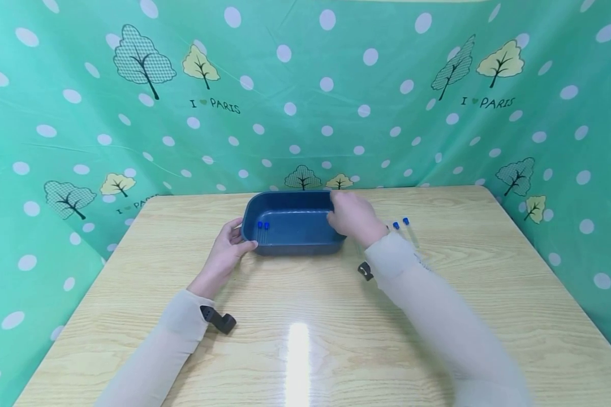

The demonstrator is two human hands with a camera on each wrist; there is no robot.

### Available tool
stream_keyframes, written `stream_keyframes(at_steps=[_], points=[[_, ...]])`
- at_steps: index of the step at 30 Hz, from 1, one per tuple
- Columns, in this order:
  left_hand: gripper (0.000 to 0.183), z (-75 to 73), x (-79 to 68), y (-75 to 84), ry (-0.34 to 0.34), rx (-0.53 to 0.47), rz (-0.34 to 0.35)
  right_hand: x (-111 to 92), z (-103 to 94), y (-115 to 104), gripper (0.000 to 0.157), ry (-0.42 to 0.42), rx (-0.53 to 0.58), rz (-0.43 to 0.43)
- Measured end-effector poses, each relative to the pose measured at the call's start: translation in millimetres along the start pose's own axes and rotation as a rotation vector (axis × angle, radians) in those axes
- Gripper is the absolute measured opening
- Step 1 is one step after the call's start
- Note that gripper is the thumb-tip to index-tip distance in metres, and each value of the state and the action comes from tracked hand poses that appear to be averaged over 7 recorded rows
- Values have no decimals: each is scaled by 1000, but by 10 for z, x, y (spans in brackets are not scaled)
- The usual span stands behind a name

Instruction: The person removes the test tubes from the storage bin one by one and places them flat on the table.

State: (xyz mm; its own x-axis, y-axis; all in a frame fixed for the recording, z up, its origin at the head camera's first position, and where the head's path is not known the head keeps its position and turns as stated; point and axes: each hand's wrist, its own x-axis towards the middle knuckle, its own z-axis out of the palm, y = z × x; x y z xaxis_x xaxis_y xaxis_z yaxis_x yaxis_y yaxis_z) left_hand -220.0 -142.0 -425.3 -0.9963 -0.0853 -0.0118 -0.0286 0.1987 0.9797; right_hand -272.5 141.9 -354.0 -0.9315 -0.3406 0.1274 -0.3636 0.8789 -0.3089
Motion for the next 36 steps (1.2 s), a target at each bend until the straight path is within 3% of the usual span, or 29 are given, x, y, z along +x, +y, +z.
stream_keyframes(at_steps=[17, 36], points=[[77, 4, 14, -14, 0, 8, -9, 325, 157, -472, 43, -132, 42, -24], [77, -19, 10, -14, -19, 10, -4, 577, 559, -953, 41, -224, 87, -22]])
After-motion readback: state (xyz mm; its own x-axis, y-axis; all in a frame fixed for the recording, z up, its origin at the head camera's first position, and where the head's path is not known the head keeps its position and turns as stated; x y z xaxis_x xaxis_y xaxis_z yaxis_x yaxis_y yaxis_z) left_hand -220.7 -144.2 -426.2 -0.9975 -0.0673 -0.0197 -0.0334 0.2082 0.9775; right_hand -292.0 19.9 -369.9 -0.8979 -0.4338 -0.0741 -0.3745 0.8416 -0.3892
